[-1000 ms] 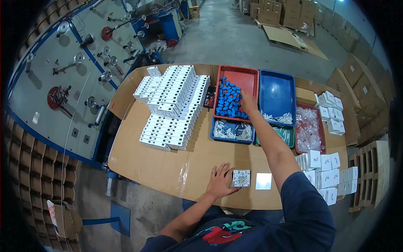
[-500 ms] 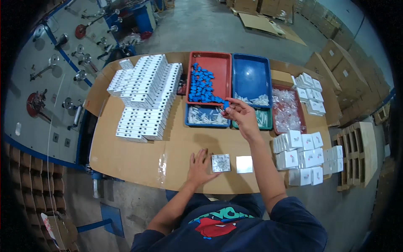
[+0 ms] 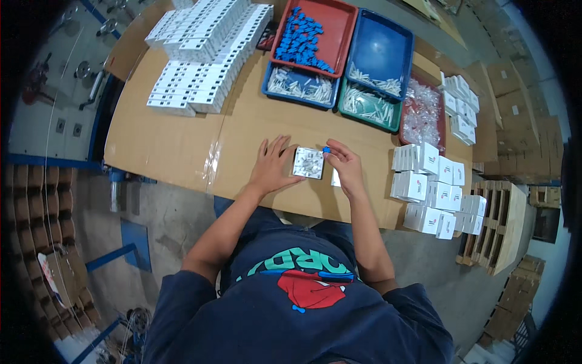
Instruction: Picking up small components, placing them in a plastic bag, and then placing the bag into a small white box.
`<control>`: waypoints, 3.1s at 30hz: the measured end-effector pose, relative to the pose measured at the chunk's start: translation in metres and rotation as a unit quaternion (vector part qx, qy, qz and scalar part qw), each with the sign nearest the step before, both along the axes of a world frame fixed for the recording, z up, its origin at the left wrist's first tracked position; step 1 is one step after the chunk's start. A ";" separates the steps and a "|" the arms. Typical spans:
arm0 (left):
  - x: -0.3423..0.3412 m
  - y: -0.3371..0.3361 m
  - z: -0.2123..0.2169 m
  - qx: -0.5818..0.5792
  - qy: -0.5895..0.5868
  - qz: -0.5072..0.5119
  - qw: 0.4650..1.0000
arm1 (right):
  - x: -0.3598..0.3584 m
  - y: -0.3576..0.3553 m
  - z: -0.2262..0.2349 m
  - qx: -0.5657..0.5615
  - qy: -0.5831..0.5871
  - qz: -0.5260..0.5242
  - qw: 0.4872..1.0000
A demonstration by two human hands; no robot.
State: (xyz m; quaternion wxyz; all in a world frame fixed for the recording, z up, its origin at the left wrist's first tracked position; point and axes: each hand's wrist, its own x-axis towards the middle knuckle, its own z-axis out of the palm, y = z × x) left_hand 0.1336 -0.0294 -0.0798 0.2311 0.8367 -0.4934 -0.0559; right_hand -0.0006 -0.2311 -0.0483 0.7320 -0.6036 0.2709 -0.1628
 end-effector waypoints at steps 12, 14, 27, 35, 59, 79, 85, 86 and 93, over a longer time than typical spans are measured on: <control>0.000 0.005 0.005 -0.009 0.012 0.000 1.000 | 0.025 0.029 -0.007 -0.391 0.030 0.118 0.912; 0.000 0.005 0.007 -0.006 0.009 0.000 1.000 | 0.029 0.028 -0.008 -0.423 0.025 0.122 0.898; 0.001 0.004 0.005 -0.018 0.006 0.000 1.000 | 0.031 0.027 -0.022 -0.456 0.028 0.130 0.880; 0.001 0.003 0.002 -0.026 0.005 0.002 1.000 | 0.033 0.029 -0.021 -0.469 0.043 0.129 0.873; 0.000 0.003 -0.003 -0.013 0.007 -0.010 1.000 | -0.027 0.030 0.002 -0.452 0.217 -0.076 0.862; -0.043 -0.011 0.034 -0.221 0.786 0.053 0.575 | -0.089 -0.014 0.021 0.225 -0.097 -0.177 0.953; -0.057 -0.026 0.067 -0.218 0.818 0.065 0.529 | -0.078 -0.012 0.077 0.309 -0.172 -0.031 0.935; -0.058 -0.028 0.073 -0.215 0.830 0.075 0.509 | -0.078 -0.011 0.083 0.367 -0.231 0.004 0.901; -0.052 -0.032 0.081 -0.190 0.895 -0.031 0.402 | -0.078 -0.007 0.105 0.392 -0.297 0.026 0.870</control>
